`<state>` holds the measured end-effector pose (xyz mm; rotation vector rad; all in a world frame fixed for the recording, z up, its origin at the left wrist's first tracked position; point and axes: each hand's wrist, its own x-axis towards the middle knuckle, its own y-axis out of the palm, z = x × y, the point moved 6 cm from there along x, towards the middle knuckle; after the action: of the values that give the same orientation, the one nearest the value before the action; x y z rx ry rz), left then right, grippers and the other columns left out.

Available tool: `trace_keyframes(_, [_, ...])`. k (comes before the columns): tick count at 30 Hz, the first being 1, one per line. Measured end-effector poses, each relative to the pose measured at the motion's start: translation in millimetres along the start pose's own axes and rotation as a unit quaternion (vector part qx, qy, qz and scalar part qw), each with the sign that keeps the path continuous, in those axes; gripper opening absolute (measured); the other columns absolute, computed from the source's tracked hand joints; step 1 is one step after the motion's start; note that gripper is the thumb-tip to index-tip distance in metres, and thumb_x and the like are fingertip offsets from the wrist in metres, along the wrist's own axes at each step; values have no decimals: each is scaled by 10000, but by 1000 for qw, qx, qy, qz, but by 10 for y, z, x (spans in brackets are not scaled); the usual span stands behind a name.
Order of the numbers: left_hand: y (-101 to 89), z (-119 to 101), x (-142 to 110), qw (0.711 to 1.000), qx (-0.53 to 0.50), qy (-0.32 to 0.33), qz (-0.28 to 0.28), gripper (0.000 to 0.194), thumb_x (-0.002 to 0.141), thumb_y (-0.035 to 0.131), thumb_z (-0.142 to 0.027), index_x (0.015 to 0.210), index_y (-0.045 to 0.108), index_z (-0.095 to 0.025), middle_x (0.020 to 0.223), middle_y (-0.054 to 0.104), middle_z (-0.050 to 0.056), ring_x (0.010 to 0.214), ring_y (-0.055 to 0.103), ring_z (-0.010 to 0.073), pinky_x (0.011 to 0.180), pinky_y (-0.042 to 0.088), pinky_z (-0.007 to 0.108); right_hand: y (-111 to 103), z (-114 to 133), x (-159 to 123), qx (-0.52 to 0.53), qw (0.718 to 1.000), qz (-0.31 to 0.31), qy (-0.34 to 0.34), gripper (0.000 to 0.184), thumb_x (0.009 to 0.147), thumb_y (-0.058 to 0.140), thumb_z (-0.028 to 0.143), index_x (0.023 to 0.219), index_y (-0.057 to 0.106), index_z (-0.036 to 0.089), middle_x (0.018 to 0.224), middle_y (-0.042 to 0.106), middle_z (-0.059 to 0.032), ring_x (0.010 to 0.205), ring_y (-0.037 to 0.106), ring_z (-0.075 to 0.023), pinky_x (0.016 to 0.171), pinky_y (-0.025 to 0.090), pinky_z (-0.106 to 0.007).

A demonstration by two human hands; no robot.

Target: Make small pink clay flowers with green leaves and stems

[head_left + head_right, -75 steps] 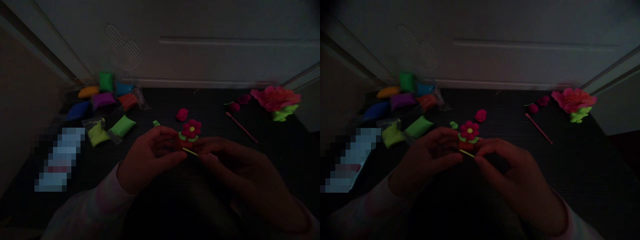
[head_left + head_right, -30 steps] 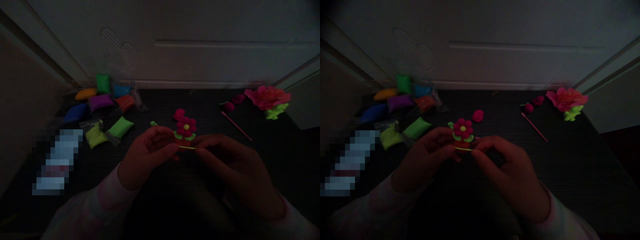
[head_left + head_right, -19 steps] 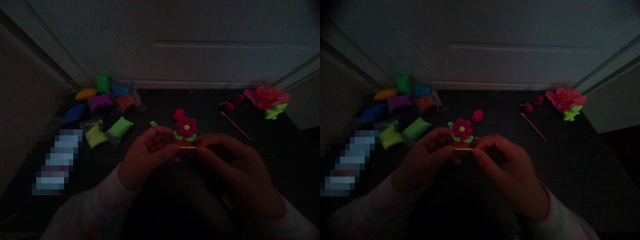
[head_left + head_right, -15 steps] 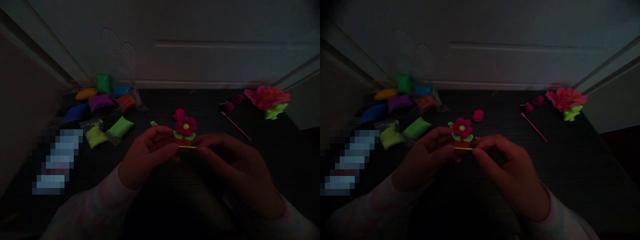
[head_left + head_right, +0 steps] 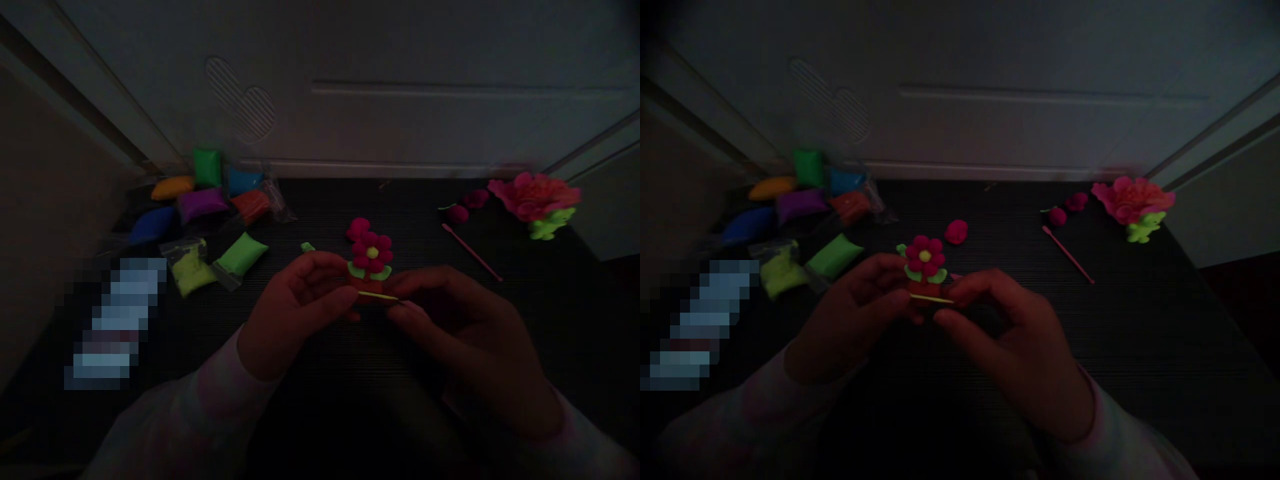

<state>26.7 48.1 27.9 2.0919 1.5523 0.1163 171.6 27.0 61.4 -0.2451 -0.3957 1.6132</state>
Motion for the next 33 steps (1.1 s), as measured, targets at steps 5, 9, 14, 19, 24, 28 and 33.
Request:
trace_keyframes(5, [7, 9, 6, 1000, -9, 3, 12, 204, 664, 653, -131, 836, 554, -178, 821, 656, 2, 777, 627, 146, 577, 529, 200, 10, 14, 3, -30, 999, 2, -10, 51, 739, 598, 260, 788, 595, 246, 817, 657, 11, 728, 622, -135, 684, 495, -252])
trace_keyframes(9, [9, 17, 9, 1000, -15, 8, 20, 206, 670, 651, -127, 843, 551, -174, 830, 659, 3, 782, 629, 143, 581, 531, 192, 13, 2, 8, -21, 1000, 7, -16, 61, 754, 584, 247, 807, 584, 276, 828, 655, 42, 746, 620, -111, 673, 483, -215])
trace_keyframes(14, [13, 17, 15, 1000, -11, 13, 23, 218, 663, 652, -121, 847, 545, -170, 834, 665, 9, 793, 631, 155, 572, 528, 193, 1, 5, 13, -16, 999, -11, -47, 62, 741, 596, 260, 783, 584, 304, 806, 650, 92, 726, 613, -74, 647, 468, -171])
trace_keyframes(19, [16, 25, 9, 999, -15, 9, 26, 214, 664, 650, -120, 846, 550, -173, 826, 665, 7, 773, 632, 147, 569, 527, 192, -7, 12, 9, -15, 999, -14, -46, 65, 743, 595, 260, 778, 579, 312, 785, 646, 108, 712, 609, -60, 646, 460, -162])
trace_keyframes(24, [28, 34, 1, 999, -27, 0, 35, 218, 663, 649, -107, 846, 553, -176, 831, 664, 1, 779, 631, 146, 577, 533, 201, -1, 12, 13, -13, 999, -8, -36, 70, 743, 596, 257, 788, 584, 309, 781, 645, 101, 710, 607, -66, 647, 460, -173])
trace_keyframes(28, [45, 28, 1, 998, -38, 0, 48, 212, 666, 644, -100, 846, 558, -172, 839, 666, 8, 776, 631, 141, 582, 530, 197, 5, 7, 11, 3, 1000, -4, -29, 80, 743, 599, 255, 798, 584, 311, 786, 646, 103, 710, 607, -65, 662, 462, -172])
trace_keyframes(33, [65, 26, -1, 995, -73, 1, 70, 192, 677, 635, -119, 852, 577, -172, 826, 664, 12, 756, 629, 136, 597, 528, 210, 5, 9, 9, 10, 1000, -5, -30, 92, 749, 594, 243, 803, 581, 316, 786, 642, 112, 722, 604, -45, 652, 457, -133])
